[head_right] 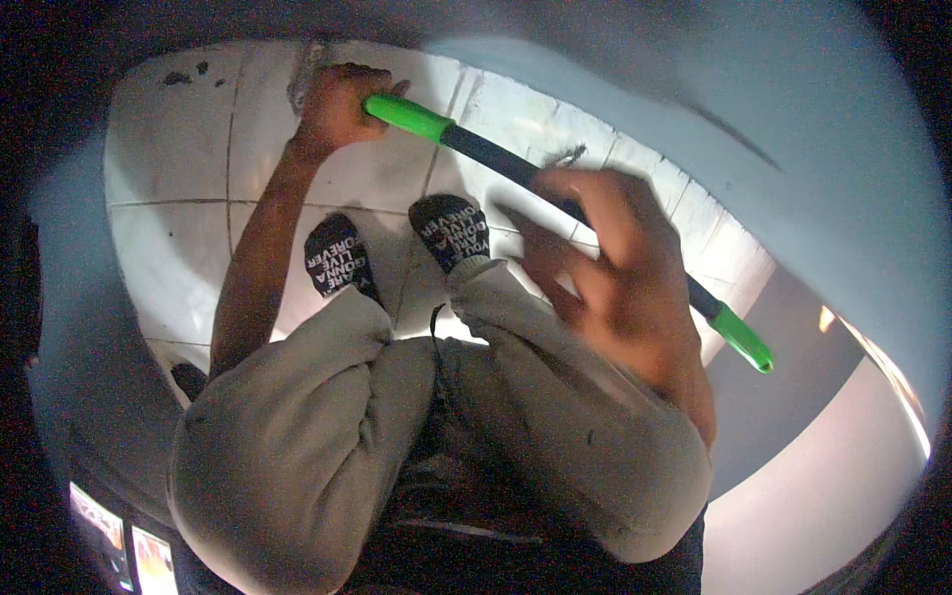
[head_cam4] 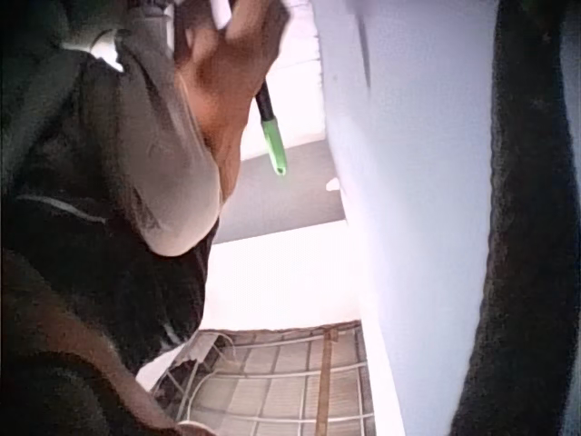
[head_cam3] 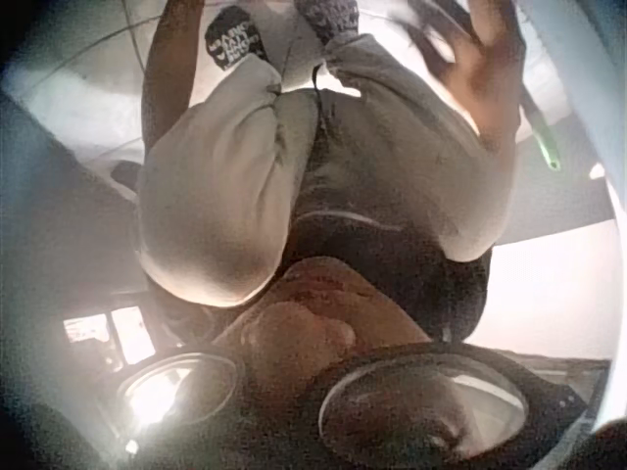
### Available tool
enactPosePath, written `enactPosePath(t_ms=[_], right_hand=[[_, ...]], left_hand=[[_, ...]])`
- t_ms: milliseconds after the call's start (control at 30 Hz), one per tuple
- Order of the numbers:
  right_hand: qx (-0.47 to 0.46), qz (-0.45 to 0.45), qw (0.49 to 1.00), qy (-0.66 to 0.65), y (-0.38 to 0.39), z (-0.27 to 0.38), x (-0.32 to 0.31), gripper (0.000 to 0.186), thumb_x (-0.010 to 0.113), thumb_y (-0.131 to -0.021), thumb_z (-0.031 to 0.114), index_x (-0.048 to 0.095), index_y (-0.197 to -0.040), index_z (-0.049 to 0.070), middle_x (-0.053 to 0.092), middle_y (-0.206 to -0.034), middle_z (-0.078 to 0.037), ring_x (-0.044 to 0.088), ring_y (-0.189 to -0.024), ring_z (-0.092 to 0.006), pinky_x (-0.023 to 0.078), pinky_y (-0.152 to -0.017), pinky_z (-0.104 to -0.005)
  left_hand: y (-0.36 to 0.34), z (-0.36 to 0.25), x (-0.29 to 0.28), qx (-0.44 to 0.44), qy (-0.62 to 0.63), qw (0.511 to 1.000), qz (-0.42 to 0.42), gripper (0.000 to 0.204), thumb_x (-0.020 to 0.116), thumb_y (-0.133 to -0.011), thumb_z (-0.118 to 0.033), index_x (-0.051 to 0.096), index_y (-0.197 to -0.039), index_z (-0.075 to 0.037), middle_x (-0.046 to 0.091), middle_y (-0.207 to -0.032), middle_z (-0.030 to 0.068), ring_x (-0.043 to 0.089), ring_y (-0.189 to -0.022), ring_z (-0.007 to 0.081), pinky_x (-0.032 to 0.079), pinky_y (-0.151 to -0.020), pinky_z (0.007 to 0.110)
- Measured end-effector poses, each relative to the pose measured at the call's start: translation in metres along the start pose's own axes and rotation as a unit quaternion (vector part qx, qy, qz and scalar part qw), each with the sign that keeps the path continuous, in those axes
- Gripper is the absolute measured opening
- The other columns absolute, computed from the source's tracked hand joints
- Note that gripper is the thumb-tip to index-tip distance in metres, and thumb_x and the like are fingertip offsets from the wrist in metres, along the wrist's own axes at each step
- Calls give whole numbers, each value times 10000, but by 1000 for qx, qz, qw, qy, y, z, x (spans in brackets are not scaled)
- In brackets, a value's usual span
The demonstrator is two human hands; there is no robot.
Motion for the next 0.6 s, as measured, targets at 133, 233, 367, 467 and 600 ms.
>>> enactPosePath(t_ms=[133,233,367,467,600], right_hand=[[50,251,870,-420,57,-15,36,294,853,-795,134,761,-1064,57,710,-1061,-124,705,-935,-268,565,-844,-378],[207,195,858,-428,92,-73,113,481,823,-857,195,643,-1267,20,718,-1131,-116,700,-1047,-231,542,-939,-368],[43,-315,767,-557,52,-93,115,942,624,-930,662,300,-1570,52,475,-1508,-248,500,-1383,-381,399,-1168,-549],[-36,-384,662,-642,41,-84,98,419,413,-1088,489,605,-1103,117,623,-1182,-192,586,-1201,-374,397,-1125,-564],[-59,-410,694,-589,60,-94,83,523,264,-1124,409,373,-666,181,393,-584,6,432,-611,-177,421,-803,-425]], left_hand=[[3,3,0,-12,5,999,30,154,772,-795,-248,694,-788,-115,676,-691,112,673,-628,302,527,-598,424],[1,6,1,-14,-4,999,32,142,773,-796,-233,693,-792,-115,677,-696,114,671,-626,304,524,-596,426],[7,3,-7,-23,-7,999,36,133,787,-770,-233,700,-779,-133,678,-693,95,681,-634,296,531,-603,418],[-6,-17,15,-36,17,999,16,172,800,-766,-257,678,-747,-138,662,-686,92,675,-639,314,526,-610,440],[-11,-39,33,-5,36,999,-2,125,799,-727,-231,732,-804,-158,704,-715,69,703,-656,273,554,-624,398]])
Point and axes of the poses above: each hand's wrist, its own y-axis away from the middle knuckle, its own x-axis out of the palm, z = x × y, the point moved 2 cm from there along -y, towards the middle knuckle
